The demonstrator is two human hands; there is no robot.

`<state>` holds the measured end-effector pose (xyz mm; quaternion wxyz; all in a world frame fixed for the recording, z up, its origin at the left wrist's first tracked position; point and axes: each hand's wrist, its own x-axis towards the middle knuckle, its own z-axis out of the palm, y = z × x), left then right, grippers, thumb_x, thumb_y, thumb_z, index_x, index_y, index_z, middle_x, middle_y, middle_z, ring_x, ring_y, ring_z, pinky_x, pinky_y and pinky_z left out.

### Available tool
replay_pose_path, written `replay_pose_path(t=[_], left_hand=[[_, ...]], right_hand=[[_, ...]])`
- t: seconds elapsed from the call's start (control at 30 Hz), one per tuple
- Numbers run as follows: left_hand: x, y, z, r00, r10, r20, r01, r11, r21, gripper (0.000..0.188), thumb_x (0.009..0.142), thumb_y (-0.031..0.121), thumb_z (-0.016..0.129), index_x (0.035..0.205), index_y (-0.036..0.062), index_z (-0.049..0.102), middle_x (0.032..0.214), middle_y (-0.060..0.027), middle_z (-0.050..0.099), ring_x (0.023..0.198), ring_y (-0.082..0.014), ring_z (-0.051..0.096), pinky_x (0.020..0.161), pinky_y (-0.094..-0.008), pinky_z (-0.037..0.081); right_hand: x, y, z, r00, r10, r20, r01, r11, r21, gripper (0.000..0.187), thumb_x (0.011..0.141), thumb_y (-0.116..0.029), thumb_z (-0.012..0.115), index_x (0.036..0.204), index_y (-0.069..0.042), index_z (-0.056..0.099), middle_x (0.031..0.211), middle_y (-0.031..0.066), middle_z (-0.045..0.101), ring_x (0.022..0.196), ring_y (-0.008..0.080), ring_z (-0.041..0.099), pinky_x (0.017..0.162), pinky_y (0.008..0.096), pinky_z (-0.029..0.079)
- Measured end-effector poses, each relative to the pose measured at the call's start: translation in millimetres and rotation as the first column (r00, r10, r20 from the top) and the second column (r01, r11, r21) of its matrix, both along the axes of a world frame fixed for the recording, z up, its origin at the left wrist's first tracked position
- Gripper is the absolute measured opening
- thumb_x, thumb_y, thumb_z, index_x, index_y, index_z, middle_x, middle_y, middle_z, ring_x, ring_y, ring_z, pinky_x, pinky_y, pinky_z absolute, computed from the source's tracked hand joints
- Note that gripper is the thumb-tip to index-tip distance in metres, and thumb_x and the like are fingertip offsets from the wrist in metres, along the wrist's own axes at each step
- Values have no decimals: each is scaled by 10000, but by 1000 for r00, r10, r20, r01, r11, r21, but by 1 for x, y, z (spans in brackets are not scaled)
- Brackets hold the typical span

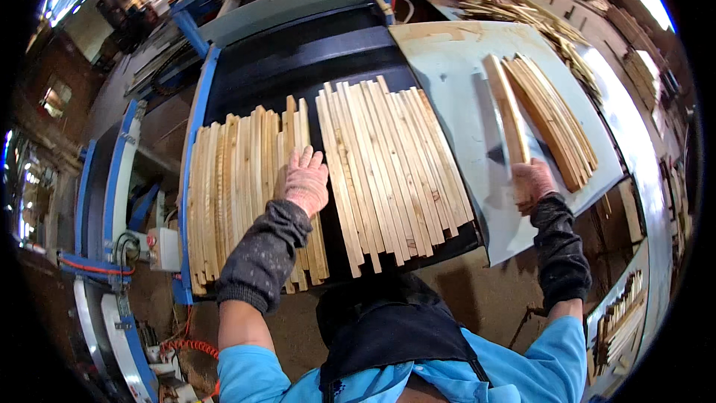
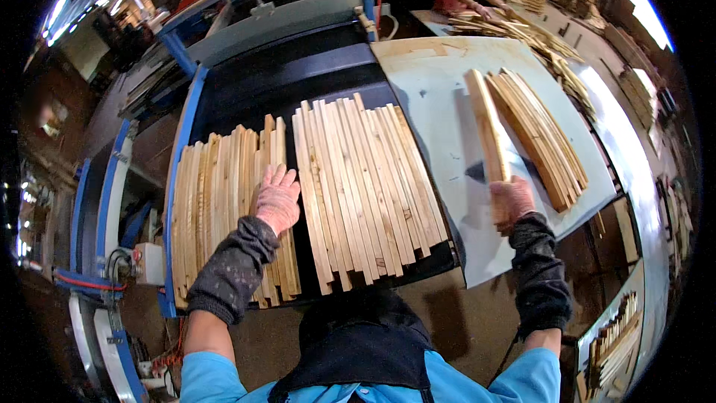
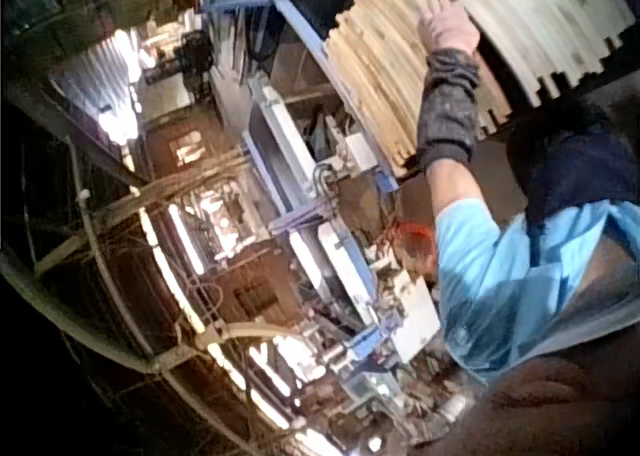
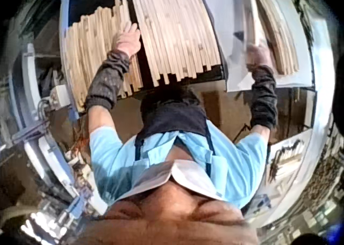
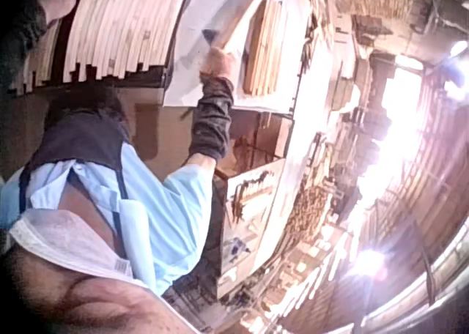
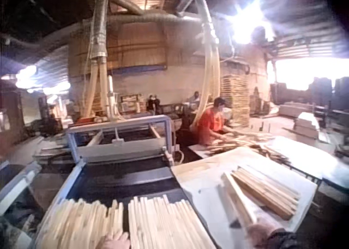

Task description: The person repeatedly picks up bundles of thin wooden planks from a metal table and places them onto a conveyor belt. They also pick up individual planks from the table and place them onto the conveyor belt. The person wears gloves and an apron while performing this task in a workshop environment.

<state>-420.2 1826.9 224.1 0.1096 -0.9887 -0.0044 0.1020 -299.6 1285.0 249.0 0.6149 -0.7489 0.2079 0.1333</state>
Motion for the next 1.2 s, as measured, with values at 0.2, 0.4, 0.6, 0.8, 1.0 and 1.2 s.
replay_pose_path(t=[0.2, 0.4, 0.6, 0.8, 1.0, 1.2], left_hand=[[34, 5, 14, 993, -14, -114, 10, 1000, -28, 579, 985, 367, 547, 1470, 66, 645, 1626, -164, 548, 1637, -345, 282, 1304, -602, 142], [31, 10, 30, 987, -86, -138, 83, 996, -27, 582, 979, 438, 531, 1427, 90, 665, 1554, -167, 607, 1538, -324, 399, 1167, -555, 325], [46, 38, 17, 971, -179, -156, 167, 982, -86, 505, 996, 397, 492, 1398, 154, 678, 1513, -108, 650, 1443, -319, 475, 1138, -630, 349], [27, 63, 5, 962, -268, -48, 264, 961, -75, 593, 1036, 483, 466, 1541, 203, 600, 1634, -71, 536, 1513, -312, 427, 1225, -595, 271], [-32, 74, -27, 889, -324, 323, 402, 890, -215, 591, 1050, 526, 529, 1473, 135, 662, 1580, -93, 587, 1490, -335, 482, 1261, -561, 299], [-42, 80, -6, 909, -290, 299, 400, 811, -428, 469, 1043, 419, 581, 1350, 94, 721, 1396, -122, 711, 1379, -334, 583, 1228, -507, 370]], right_hand=[[-91, 75, 47, 967, 198, 161, -202, 979, 15, 589, 851, -270, 824, 1297, 74, 653, 1000, 115, 702, 849, 213, 677, 760, 374, 592], [-180, 188, 75, 925, 344, 163, -373, 904, 207, 497, 855, -258, 825, 1244, 31, 715, 1030, 87, 708, 921, 212, 694, 825, 330, 594], [-202, 294, 49, 912, 409, 11, -375, 824, 425, 285, 952, -208, 784, 1125, 17, 768, 1072, 97, 755, 950, 206, 726, 912, 349, 602], [-201, 344, 44, 898, 440, -6, -429, 879, 206, 373, 910, -279, 860, 1110, 27, 782, 1045, 116, 775, 932, 197, 735, 875, 359, 611], [-187, 390, 91, 841, 483, -245, -537, 686, -490, 605, 844, -433, 874, 1221, 11, 710, 1054, 170, 770, 928, 257, 749, 812, 408, 621], [-188, 428, 89, 768, 566, -299, -541, 326, -775, 707, 924, -362, 720, 1485, 9, 500, 1100, 248, 772, 1030, 366, 776, 872, 481, 619]])
